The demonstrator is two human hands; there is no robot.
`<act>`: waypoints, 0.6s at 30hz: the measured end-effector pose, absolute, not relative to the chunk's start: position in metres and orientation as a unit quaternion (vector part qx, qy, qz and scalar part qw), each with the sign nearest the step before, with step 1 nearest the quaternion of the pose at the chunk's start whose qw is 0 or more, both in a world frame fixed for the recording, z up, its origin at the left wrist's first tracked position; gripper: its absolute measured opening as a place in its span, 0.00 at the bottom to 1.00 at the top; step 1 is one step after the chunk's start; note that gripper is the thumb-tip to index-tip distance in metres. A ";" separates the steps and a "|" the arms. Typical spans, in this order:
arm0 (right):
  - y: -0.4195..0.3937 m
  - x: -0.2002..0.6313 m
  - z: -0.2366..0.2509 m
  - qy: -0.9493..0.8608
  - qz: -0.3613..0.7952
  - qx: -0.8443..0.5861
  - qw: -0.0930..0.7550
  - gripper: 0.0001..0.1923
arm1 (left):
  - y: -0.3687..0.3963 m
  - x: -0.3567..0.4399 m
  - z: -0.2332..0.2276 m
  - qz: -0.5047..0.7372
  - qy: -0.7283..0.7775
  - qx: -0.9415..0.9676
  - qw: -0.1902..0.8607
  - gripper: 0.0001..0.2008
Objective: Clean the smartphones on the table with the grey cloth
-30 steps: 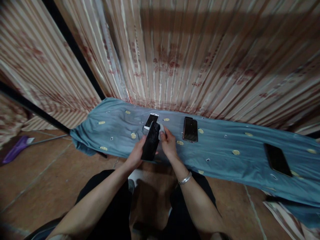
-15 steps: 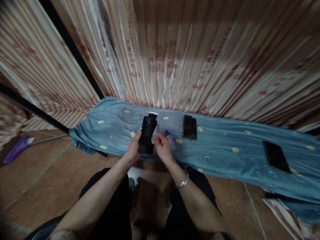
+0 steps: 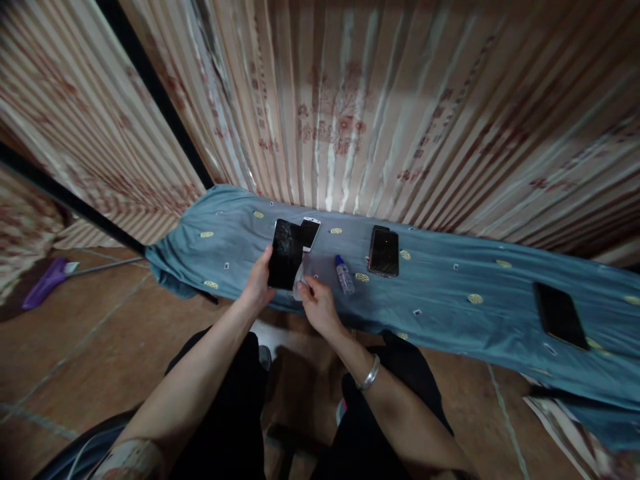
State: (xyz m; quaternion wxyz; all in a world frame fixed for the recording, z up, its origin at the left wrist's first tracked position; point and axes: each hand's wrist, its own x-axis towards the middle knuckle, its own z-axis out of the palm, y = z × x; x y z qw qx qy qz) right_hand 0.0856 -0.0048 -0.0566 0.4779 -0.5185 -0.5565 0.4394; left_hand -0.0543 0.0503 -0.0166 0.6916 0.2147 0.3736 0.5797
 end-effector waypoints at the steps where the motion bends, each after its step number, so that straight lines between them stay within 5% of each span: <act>1: -0.006 0.086 -0.057 -0.556 0.443 -0.519 0.475 0.27 | 0.051 -0.055 -0.015 0.572 0.383 0.212 0.694 0.20; 10: -0.014 0.082 -0.056 -0.576 0.369 -0.539 0.492 0.26 | 0.050 -0.051 0.015 0.541 0.387 0.107 0.739 0.24; 18: -0.013 0.097 -0.045 -0.707 0.129 -0.521 0.460 0.20 | 0.055 -0.058 0.005 0.531 0.354 0.087 0.765 0.26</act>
